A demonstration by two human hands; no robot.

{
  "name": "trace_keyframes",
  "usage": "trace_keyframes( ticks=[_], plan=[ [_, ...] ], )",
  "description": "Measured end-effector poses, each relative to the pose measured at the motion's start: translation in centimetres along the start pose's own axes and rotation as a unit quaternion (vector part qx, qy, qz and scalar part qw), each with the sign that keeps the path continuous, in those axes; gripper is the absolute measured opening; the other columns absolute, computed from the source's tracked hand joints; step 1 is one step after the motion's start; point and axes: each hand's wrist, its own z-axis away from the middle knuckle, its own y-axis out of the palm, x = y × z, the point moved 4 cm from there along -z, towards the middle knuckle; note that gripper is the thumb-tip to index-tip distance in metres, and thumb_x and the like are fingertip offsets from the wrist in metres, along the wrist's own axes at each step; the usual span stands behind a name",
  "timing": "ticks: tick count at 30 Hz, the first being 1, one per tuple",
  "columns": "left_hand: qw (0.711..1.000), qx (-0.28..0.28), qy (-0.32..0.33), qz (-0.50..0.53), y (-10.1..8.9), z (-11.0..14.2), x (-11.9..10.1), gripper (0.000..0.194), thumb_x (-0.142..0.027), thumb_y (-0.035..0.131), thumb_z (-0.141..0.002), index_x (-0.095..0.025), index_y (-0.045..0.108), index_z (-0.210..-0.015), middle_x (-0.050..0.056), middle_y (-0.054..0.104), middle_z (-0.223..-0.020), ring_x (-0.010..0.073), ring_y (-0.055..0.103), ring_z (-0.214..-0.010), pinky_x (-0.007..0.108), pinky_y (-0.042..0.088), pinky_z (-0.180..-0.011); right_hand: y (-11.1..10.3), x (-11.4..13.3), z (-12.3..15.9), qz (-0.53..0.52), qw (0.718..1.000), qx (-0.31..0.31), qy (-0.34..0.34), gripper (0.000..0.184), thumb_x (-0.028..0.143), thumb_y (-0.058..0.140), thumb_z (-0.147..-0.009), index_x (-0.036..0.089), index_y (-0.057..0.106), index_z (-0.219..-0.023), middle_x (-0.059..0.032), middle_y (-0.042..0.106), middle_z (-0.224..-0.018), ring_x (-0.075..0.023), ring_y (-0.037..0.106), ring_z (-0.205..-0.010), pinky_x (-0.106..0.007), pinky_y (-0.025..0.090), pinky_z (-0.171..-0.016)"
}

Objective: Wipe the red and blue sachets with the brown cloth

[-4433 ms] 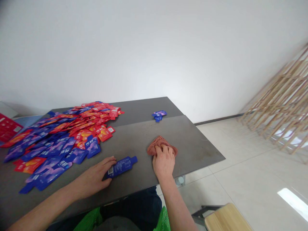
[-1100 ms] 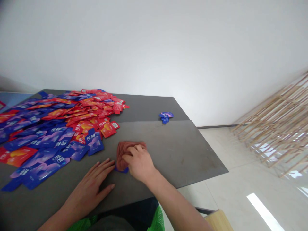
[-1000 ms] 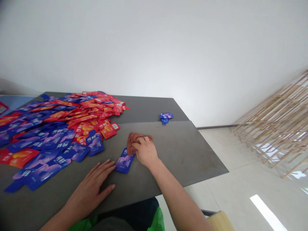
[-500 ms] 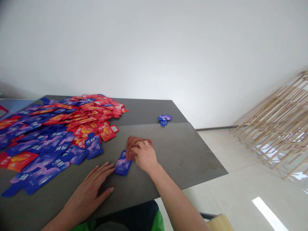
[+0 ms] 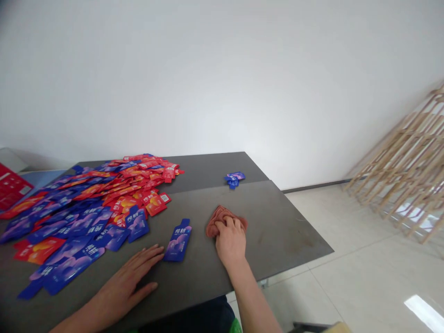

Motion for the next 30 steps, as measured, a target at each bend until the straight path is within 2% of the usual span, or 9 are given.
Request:
trace_keyframes(
  ticks=[2,5,8,12,15,18,21,24,30],
  plan=[
    [0.999,0.032,0.000,0.019,-0.9,-0.5,0.9,0.057,-0.043,0.060,-0.098,-0.030,0.053,-0.152,0.006,0.051,-0.161,0.0304,0.048,-0.148,0.053,0.044,-0.120,-0.1,-0.3,1.2,-0.014,1.000,-0.011,0.007,0.037,0.019,0.057,-0.093,0.034,0.075,-0.122,-0.0039,0.064,-0.136,-0.0274,0.048,-0.122,-0.038,0.040,-0.103],
    [0.998,0.046,-0.032,0.036,-1.4,-1.9,1.2,0.055,-0.046,0.061,-0.096,-0.028,0.058,-0.148,0.008,0.050,-0.161,0.0321,0.048,-0.147,0.053,0.044,-0.120,-0.1,-0.4,2.1,-0.033,0.999,-0.025,0.014,0.037,0.017,0.059,-0.092,0.033,0.076,-0.121,-0.0034,0.064,-0.136,-0.0278,0.048,-0.123,-0.038,0.041,-0.104],
    [0.998,0.030,-0.051,0.030,-0.8,-3.6,0.0,0.062,-0.049,0.065,-0.093,-0.024,0.056,-0.149,0.011,0.047,-0.163,0.0346,0.042,-0.151,0.058,0.038,-0.123,-0.1,-0.2,2.1,-0.045,0.998,-0.031,0.019,0.036,0.016,0.060,-0.091,0.032,0.076,-0.120,-0.0036,0.065,-0.136,-0.0285,0.049,-0.124,-0.040,0.042,-0.104],
    [0.999,0.023,-0.027,0.026,0.3,-5.7,-1.9,0.066,-0.045,0.069,-0.090,-0.023,0.052,-0.150,0.012,0.046,-0.164,0.0345,0.039,-0.153,0.061,0.031,-0.126,-0.2,-0.1,2.2,-0.061,0.997,-0.038,0.011,0.037,0.014,0.058,-0.092,0.031,0.077,-0.118,-0.0047,0.066,-0.133,-0.0289,0.051,-0.123,-0.041,0.044,-0.104],
    [0.999,0.012,-0.025,0.032,0.5,-7.3,-2.2,0.060,-0.041,0.069,-0.089,-0.022,0.056,-0.144,0.013,0.050,-0.161,0.0346,0.042,-0.151,0.060,0.033,-0.125,-0.4,-0.7,4.0,-0.085,0.995,-0.056,0.009,0.039,0.011,0.058,-0.091,0.031,0.076,-0.119,-0.0043,0.068,-0.129,-0.0284,0.052,-0.122,-0.042,0.044,-0.105],
    [0.999,-0.006,-0.020,0.043,0.8,-9.4,-2.2,0.053,-0.040,0.072,-0.086,-0.023,0.061,-0.135,0.013,0.054,-0.157,0.0359,0.044,-0.149,0.060,0.035,-0.124,-0.7,-2.0,6.7,-0.104,0.988,-0.106,0.036,0.041,0.010,0.057,-0.091,0.031,0.075,-0.121,-0.0041,0.067,-0.132,-0.0293,0.051,-0.126,-0.044,0.044,-0.108],
    [0.998,-0.017,0.010,0.058,1.2,-12.7,-2.9,0.040,-0.038,0.073,-0.084,-0.024,0.064,-0.121,0.013,0.058,-0.152,0.0359,0.047,-0.146,0.060,0.038,-0.122,-0.6,-2.9,8.6,-0.114,0.982,-0.142,0.042,0.044,0.010,0.057,-0.088,0.033,0.075,-0.121,-0.0032,0.067,-0.134,-0.0290,0.051,-0.128,-0.044,0.044,-0.108],
    [0.997,-0.018,0.038,0.071,1.7,-17.3,-4.0,0.024,-0.033,0.073,-0.084,-0.023,0.063,-0.103,0.013,0.061,-0.147,0.0346,0.050,-0.142,0.056,0.041,-0.118,0.1,-3.2,9.0,-0.110,0.983,-0.144,0.019,0.047,0.010,0.060,-0.084,0.035,0.074,-0.121,-0.0019,0.068,-0.132,-0.0279,0.053,-0.126,-0.042,0.045,-0.107],
    [0.993,-0.038,0.086,0.071,2.4,-27.6,-6.6,0.020,-0.029,0.075,-0.079,-0.022,0.058,-0.088,0.012,0.066,-0.127,0.0302,0.062,-0.123,0.046,0.048,-0.107,1.7,-3.4,8.7,-0.091,0.984,-0.149,0.034,0.051,0.010,0.063,-0.077,0.036,0.075,-0.120,-0.0018,0.069,-0.131,-0.0301,0.054,-0.125,-0.043,0.044,-0.105]
  ],
)
